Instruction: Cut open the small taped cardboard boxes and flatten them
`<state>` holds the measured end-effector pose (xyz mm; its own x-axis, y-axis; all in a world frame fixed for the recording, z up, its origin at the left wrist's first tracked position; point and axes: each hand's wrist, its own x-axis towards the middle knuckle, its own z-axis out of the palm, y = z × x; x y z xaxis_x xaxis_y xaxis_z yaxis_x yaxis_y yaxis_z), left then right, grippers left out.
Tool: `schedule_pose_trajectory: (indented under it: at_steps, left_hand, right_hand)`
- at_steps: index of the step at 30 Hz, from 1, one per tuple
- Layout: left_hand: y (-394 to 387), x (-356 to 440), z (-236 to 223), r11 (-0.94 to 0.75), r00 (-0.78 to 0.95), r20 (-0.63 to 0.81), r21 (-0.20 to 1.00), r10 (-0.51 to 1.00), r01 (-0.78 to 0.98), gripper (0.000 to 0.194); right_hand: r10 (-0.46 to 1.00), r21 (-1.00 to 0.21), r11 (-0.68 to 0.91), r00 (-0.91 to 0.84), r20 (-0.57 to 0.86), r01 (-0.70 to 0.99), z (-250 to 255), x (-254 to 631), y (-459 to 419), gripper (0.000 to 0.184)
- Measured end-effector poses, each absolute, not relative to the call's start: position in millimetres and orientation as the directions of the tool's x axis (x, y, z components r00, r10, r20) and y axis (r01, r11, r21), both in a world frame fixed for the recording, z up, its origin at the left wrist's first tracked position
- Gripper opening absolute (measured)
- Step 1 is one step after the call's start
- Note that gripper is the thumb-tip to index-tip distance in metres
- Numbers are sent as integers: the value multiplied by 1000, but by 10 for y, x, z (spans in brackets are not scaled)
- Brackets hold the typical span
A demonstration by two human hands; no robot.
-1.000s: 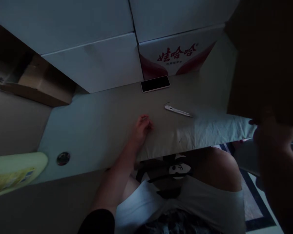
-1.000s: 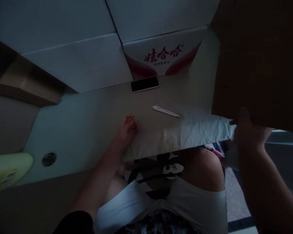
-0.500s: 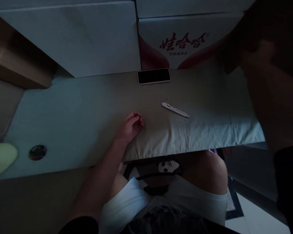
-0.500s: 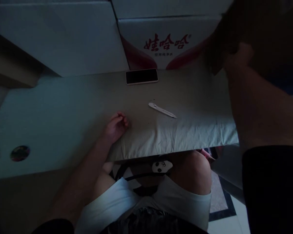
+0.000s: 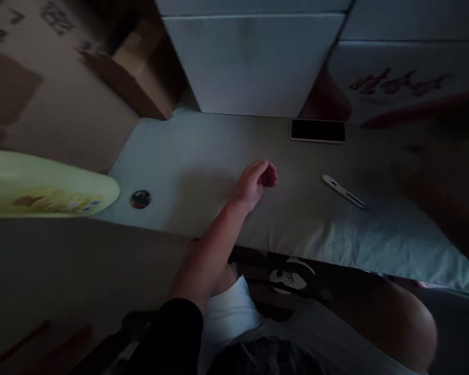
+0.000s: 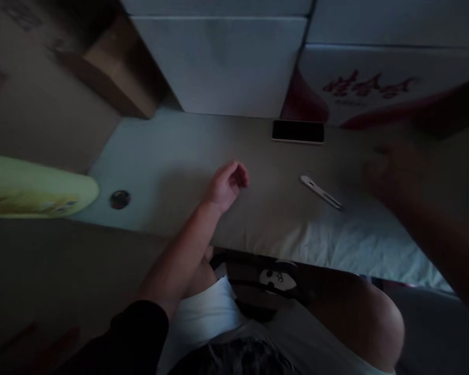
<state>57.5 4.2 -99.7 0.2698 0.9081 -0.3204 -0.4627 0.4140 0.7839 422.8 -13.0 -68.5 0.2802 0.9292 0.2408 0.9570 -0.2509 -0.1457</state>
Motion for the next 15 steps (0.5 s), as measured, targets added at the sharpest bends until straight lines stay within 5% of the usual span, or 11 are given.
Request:
schedule_pose_trajectory:
  at_steps: [3, 6, 11, 15]
  left_hand:
    - [110, 249, -886, 296, 74, -322, 727, 944, -620, 41]
    - [86, -162, -842, 205, -55, -355, 651, 933, -731, 45]
    - [-17, -832, -844, 116, -124, -336, 611, 934, -783, 46]
    - [-5, -1157, -828, 54, -173, -307, 609, 936, -791, 49]
  right_hand:
    - [966, -288, 246, -212, 145, 925, -780, 3396, 70, 11]
    - [886, -329, 460, -451, 109, 825, -819, 2413, 483, 9]
    - [775, -362, 622, -613, 154, 695, -591, 675, 1335, 26]
    - [816, -633, 543, -524, 243, 552, -242, -555, 2034, 23]
